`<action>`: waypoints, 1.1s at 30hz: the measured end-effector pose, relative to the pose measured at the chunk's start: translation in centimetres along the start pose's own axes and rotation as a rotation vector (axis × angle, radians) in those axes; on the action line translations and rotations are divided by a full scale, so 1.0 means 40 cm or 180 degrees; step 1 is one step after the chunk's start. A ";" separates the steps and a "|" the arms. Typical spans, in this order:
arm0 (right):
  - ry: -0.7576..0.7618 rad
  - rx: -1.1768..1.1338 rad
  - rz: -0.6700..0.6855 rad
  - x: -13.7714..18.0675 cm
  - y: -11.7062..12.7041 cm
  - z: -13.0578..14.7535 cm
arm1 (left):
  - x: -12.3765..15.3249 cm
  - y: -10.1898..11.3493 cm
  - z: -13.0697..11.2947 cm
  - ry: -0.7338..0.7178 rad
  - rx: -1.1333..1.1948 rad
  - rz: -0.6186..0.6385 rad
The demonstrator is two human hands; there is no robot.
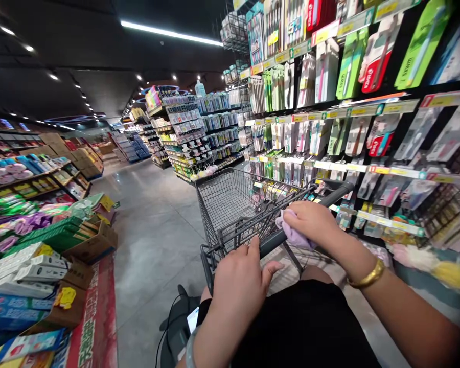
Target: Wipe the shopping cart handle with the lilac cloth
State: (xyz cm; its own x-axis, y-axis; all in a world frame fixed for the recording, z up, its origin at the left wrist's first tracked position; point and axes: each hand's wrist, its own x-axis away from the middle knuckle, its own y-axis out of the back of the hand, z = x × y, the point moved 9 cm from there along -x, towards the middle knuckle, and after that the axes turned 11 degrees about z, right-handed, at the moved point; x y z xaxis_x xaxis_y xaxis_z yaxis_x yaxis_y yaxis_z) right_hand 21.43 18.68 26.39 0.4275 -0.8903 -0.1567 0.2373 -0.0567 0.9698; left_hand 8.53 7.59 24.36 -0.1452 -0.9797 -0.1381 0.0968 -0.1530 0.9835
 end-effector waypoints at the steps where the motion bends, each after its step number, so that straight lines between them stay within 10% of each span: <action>1: 0.0033 0.0095 -0.0004 -0.002 0.000 0.020 | 0.002 -0.001 0.002 0.0030 -0.0064 -0.0029; 6: 0.1018 0.0087 0.0135 0.009 -0.023 0.174 | 0.009 -0.012 0.038 0.0162 -0.0261 -0.0150; 14: 0.0071 0.0027 0.0414 -0.071 -0.021 -0.102 | 0.028 -0.009 0.105 0.0367 -0.0519 -0.0207; 27: 0.0284 -0.0279 0.0029 -0.009 -0.023 -0.054 | 0.075 -0.027 0.247 0.0277 -0.0829 -0.0621; 33: 0.0539 0.0069 0.0092 -0.014 -0.034 0.187 | 0.086 -0.029 0.288 0.0253 -0.0818 -0.0710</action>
State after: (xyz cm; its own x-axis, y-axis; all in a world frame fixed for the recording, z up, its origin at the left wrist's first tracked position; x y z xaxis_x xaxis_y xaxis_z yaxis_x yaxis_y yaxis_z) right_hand 14.33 15.87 26.57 0.5751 -0.8030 -0.1560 0.2046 -0.0435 0.9779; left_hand -3.44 5.91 24.09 -0.1145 -0.9240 -0.3649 0.3175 -0.3821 0.8679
